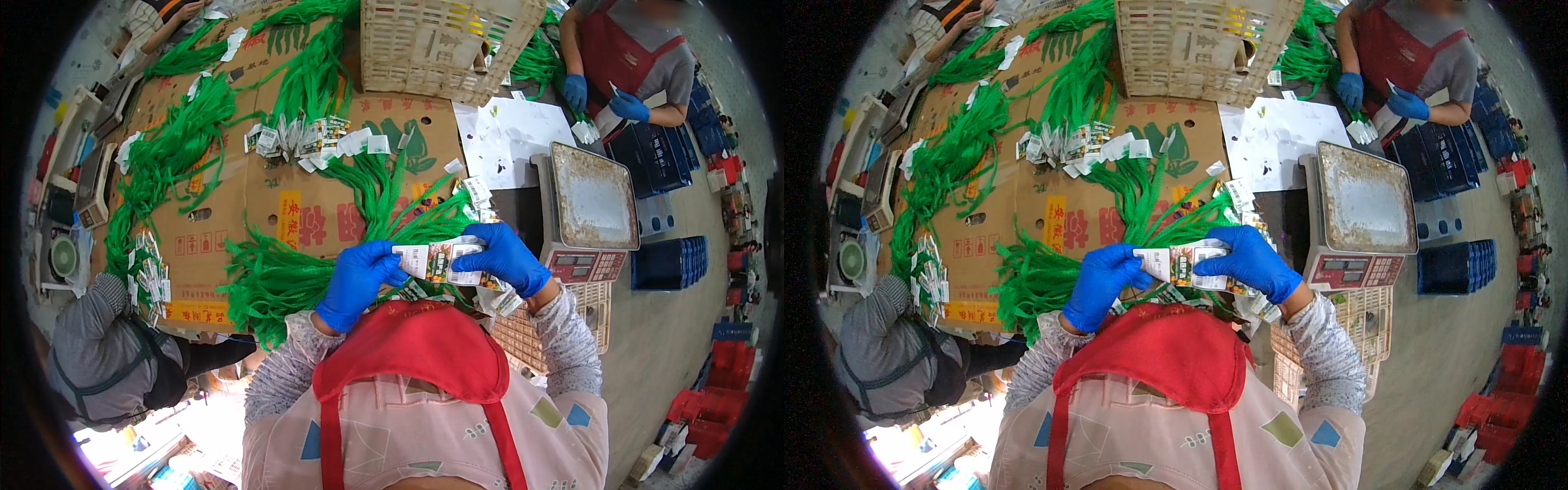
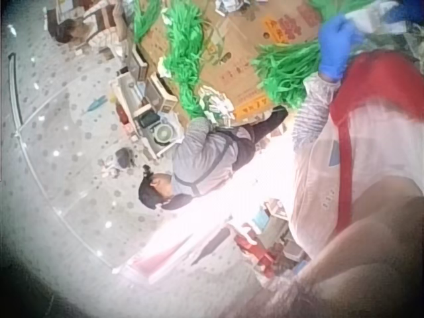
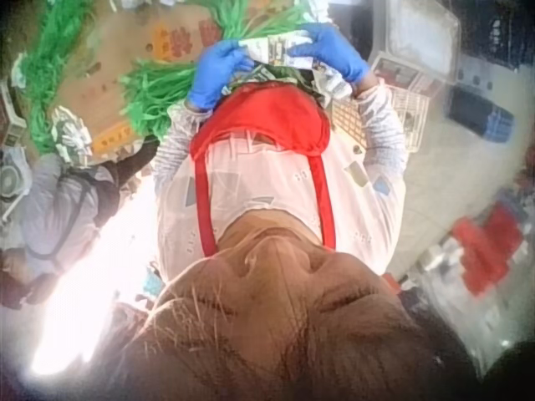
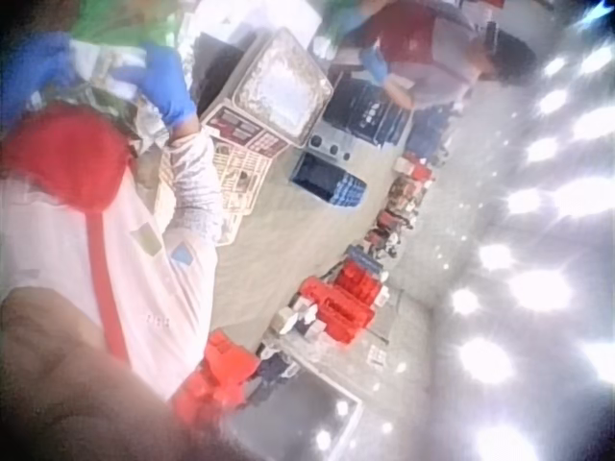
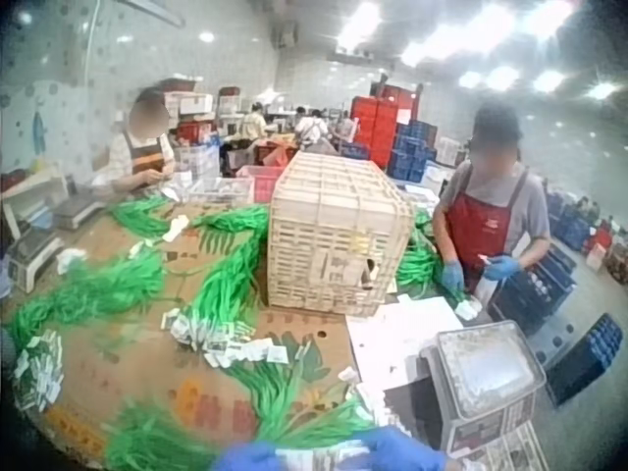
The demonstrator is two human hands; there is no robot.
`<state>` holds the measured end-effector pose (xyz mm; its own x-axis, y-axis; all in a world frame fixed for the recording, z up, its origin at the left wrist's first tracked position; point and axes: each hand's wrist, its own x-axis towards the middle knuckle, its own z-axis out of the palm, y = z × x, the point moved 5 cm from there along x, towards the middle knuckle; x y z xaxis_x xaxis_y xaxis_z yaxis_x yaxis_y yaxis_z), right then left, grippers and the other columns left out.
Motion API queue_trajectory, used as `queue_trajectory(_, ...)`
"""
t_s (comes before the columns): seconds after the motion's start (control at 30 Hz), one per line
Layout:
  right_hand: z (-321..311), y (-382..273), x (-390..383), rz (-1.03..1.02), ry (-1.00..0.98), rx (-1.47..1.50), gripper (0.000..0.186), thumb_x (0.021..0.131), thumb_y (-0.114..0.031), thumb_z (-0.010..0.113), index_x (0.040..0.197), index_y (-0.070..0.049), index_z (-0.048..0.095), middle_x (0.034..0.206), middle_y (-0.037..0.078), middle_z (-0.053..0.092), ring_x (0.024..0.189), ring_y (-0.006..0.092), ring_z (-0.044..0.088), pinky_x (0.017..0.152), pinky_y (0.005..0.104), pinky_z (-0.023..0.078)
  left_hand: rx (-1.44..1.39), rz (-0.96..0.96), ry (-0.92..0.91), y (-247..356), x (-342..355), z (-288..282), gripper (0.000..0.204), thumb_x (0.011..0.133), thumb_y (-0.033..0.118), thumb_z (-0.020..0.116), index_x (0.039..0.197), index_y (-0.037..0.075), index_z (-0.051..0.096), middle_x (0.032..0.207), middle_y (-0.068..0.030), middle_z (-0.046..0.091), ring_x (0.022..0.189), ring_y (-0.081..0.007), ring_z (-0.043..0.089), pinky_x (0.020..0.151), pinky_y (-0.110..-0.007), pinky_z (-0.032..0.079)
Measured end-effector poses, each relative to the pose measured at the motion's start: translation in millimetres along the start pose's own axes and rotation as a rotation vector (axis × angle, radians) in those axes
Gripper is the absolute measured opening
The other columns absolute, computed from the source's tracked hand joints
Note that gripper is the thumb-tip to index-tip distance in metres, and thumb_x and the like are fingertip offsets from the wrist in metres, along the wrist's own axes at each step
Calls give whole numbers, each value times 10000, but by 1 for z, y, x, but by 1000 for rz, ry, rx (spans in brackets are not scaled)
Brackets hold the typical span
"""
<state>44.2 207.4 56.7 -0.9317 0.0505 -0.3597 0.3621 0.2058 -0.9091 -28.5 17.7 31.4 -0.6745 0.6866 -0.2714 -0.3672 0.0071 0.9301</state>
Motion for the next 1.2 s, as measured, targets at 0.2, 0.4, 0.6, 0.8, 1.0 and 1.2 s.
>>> queue_trajectory(0.2, -1, -3, 1, -43, 56, -30, 276, 672, -152, 725, 866, 1, 603, 791, 59, 612, 729, 96, 550, 659, 248, 451, 0, 46, 6, 9, -2, -3, 170, 820, 27, 507, 968, -40, 555, 812, -102, 613, 653, -135, 601, 587, -243, 510)
queue_trajectory(0.4, 8, -15, 3, -82, 35, 87, 291, 697, -139, 702, 926, 10, 603, 848, 75, 622, 791, 108, 567, 704, 249, 461, -25, 9, -16, 10, -2, 0, 178, 815, 36, 514, 971, -36, 558, 811, -102, 614, 650, -133, 600, 589, -248, 505)
queue_trajectory(0.6, 9, -10, 6, -48, 3, 55, 293, 721, -85, 670, 988, 1, 587, 873, 58, 614, 771, 96, 565, 707, 240, 465, -50, -25, -106, 8, 2, 1, 209, 824, 80, 504, 1001, -17, 558, 795, -91, 609, 615, -125, 585, 556, -238, 489)
queue_trajectory(0.8, 18, -5, 12, -148, 88, 74, 308, 728, -150, 675, 958, 35, 588, 835, 85, 622, 762, 97, 564, 678, 241, 462, -225, -94, -185, 0, 8, 16, 311, 832, 93, 485, 1138, 37, 475, 815, -74, 593, 594, -110, 565, 528, -215, 465)
queue_trajectory(1.0, 26, -15, 11, -101, 134, 23, 285, 725, -133, 674, 943, 31, 591, 819, 75, 623, 733, 84, 560, 641, 231, 465, -250, -31, -4, -18, 15, 11, 274, 830, 99, 493, 1088, 24, 437, 850, -88, 579, 682, -141, 582, 583, -234, 482)
queue_trajectory(1.2, 30, -7, 16, -94, 169, 40, 256, 721, -92, 677, 944, 7, 599, 831, 46, 618, 731, 72, 558, 638, 219, 466, -250, -34, -15, -15, 11, 7, 200, 834, 127, 497, 988, 0, 492, 863, -88, 577, 740, -157, 589, 673, -278, 491)
